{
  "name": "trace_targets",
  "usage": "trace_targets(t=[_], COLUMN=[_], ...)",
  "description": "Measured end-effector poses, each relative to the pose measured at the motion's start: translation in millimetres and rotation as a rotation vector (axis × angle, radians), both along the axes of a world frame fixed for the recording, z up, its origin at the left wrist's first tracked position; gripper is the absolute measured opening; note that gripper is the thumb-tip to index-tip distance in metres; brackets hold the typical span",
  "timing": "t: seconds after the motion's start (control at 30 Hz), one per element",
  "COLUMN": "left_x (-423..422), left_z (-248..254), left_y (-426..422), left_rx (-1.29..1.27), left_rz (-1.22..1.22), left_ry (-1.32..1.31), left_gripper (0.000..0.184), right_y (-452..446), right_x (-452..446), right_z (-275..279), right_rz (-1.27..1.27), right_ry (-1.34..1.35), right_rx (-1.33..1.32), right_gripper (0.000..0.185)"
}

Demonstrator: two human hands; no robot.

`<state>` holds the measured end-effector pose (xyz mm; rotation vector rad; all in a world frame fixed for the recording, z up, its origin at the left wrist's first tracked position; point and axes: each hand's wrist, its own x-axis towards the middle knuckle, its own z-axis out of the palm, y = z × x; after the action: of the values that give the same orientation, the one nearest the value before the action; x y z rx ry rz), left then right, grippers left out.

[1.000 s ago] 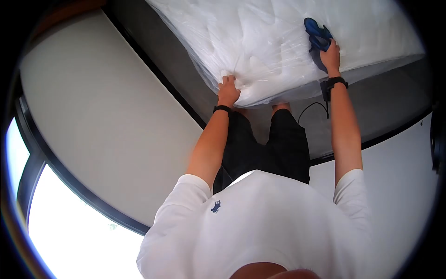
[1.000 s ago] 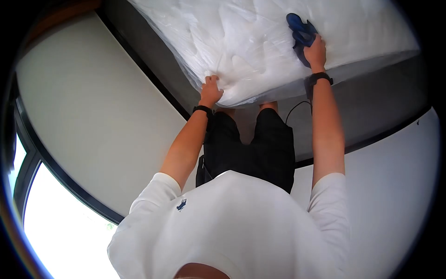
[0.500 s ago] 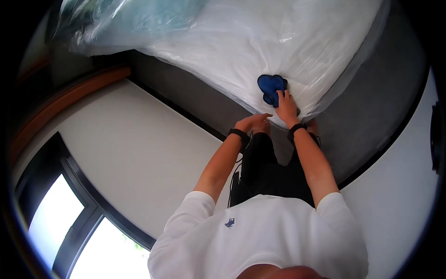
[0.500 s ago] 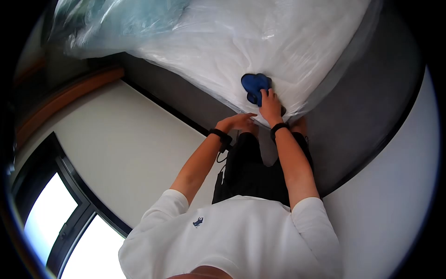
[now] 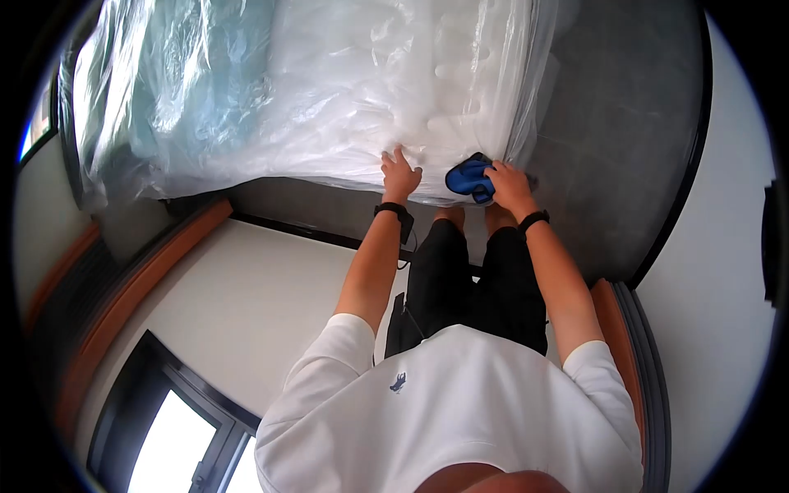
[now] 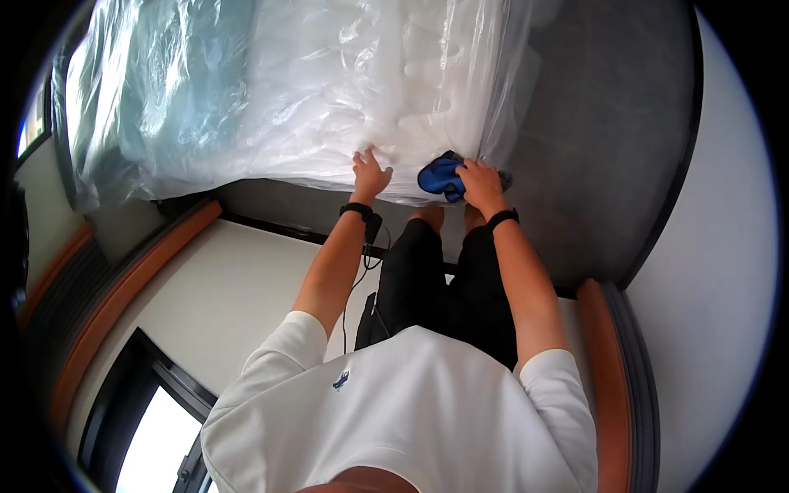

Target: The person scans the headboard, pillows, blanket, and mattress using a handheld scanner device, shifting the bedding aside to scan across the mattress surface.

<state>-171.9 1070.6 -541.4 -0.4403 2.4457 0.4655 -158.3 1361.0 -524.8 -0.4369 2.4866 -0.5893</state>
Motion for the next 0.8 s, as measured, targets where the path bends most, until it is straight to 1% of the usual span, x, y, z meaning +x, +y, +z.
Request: trace_targets(t=[0.03,0.07,0.13,0.17,0.2,0.23,0.27,0.3,0.33,0.37,0.4,0.43,0.47,0.5,0.53,0.57,0.6,0.63,0.67,0.7,0.73,0.8], left_x=[-4,-1,9,16,16,17,19,14,-3,-8,-15,-17,-19,-31,-44,-62,-74,-87,-108,-126,-137,-153], left_z=[1,5,17,18,21,24,26,27,23,19,27,38,33,22,15,38,47,53,61,85,111,139], left_y=[6,12,20,19,18,29,29,29,38,34,28,22,9,2,-12,-26,-45,-65,-90,-112,-146,-213], left_rx=[-0.037,-0.044,-0.062,-0.105,-0.104,-0.095,-0.085,-0.035,-0.032,-0.049,-0.052,0.015,0.024,0.101,0.177,0.266,0.276,0.47,0.654,0.711,0.756,0.823], left_rz=[0.015,0.011,-0.045,-0.146,-0.154,-0.166,-0.177,-0.15,-0.147,-0.274,-0.388,-0.426,-0.415,-0.562,-0.719,-0.755,-0.749,-0.494,-0.228,-0.223,-0.222,-0.049], left_ry=[-0.105,-0.12,-0.18,-0.2,-0.182,-0.305,-0.416,-0.49,-0.494,-0.575,-0.667,-0.605,-0.602,-0.597,-0.588,-0.523,-0.531,-0.773,-0.986,-0.858,-0.728,-0.245], left_gripper=[0.102,0.102,0.106,0.111,0.111,0.113,0.115,0.114,0.114,0.114,0.114,0.102,0.102,0.091,0.082,0.064,0.064,0.054,0.046,0.039,0.034,0.028], right_y=[6,14,38,48,56,72,78,80,86,79,70,59,42,24,1,-30,-62,-93,-133,-167,-207,-284], right_x=[1,10,10,16,21,22,25,24,13,9,0,-1,-9,-28,-44,-60,-68,-82,-103,-122,-142,-176], right_z=[-7,-11,1,2,4,8,18,32,41,63,76,86,94,97,102,112,122,115,123,129,133,145], right_rz=[-0.04,-0.069,-0.179,-0.235,-0.295,-0.306,-0.397,-0.486,-0.483,-0.521,-0.54,-0.521,-0.561,-0.611,-0.618,-0.691,-0.751,-0.756,-0.694,-0.641,-0.611,-0.589], right_ry=[-0.032,-0.084,-0.305,-0.33,-0.349,-0.357,-0.343,-0.327,-0.331,-0.223,-0.126,-0.139,-0.073,0.0,0.013,0.114,0.204,0.353,0.49,0.616,0.651,0.67], right_rx=[0.029,0.06,0.086,0.064,0.044,0.041,0.023,0.006,0.009,0.029,0.057,0.065,0.016,-0.041,-0.038,-0.073,-0.104,-0.13,-0.182,-0.21,-0.268,-0.36], right_gripper=[0.038,0.037,0.039,0.042,0.045,0.045,0.048,0.051,0.051,0.052,0.052,0.052,0.052,0.052,0.052,0.05,0.049,0.047,0.046,0.044,0.047,0.062])
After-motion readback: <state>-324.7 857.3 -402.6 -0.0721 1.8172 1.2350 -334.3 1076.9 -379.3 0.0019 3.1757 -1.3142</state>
